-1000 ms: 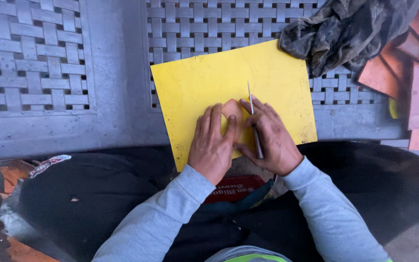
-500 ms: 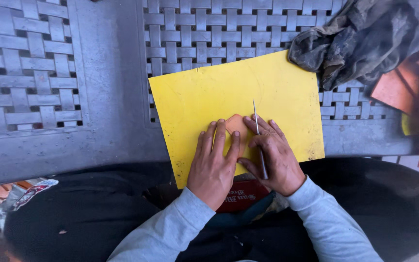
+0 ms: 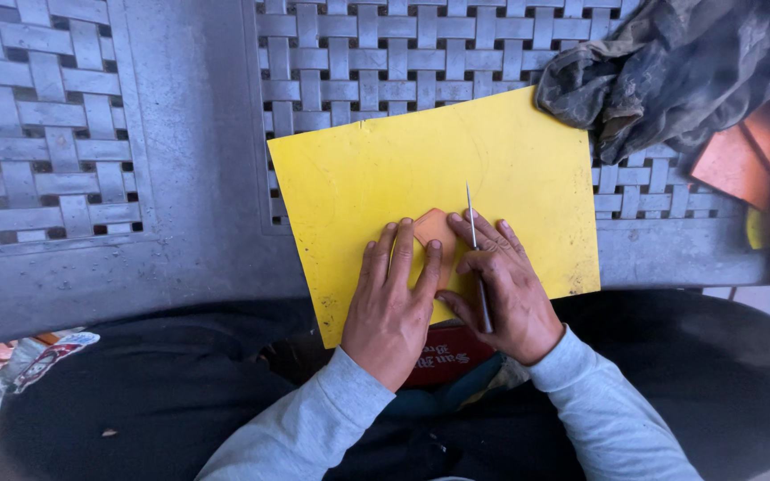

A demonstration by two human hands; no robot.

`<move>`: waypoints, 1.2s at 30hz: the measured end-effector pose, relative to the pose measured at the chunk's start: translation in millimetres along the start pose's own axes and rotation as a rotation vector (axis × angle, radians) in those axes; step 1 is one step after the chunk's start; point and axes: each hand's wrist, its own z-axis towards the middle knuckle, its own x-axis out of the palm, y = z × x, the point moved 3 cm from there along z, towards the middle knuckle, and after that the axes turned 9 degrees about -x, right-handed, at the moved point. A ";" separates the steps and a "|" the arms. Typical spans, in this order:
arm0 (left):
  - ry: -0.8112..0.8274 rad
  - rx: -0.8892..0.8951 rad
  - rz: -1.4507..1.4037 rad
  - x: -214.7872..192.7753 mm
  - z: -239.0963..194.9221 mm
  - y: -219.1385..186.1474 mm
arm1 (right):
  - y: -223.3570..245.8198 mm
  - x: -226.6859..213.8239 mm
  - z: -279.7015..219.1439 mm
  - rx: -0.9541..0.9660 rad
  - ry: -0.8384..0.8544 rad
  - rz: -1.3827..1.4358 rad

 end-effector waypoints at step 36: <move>-0.003 0.067 0.187 9.5 8.4 -16.7 | -40.6 -28.1 9.3 0.296 -0.424 0.633</move>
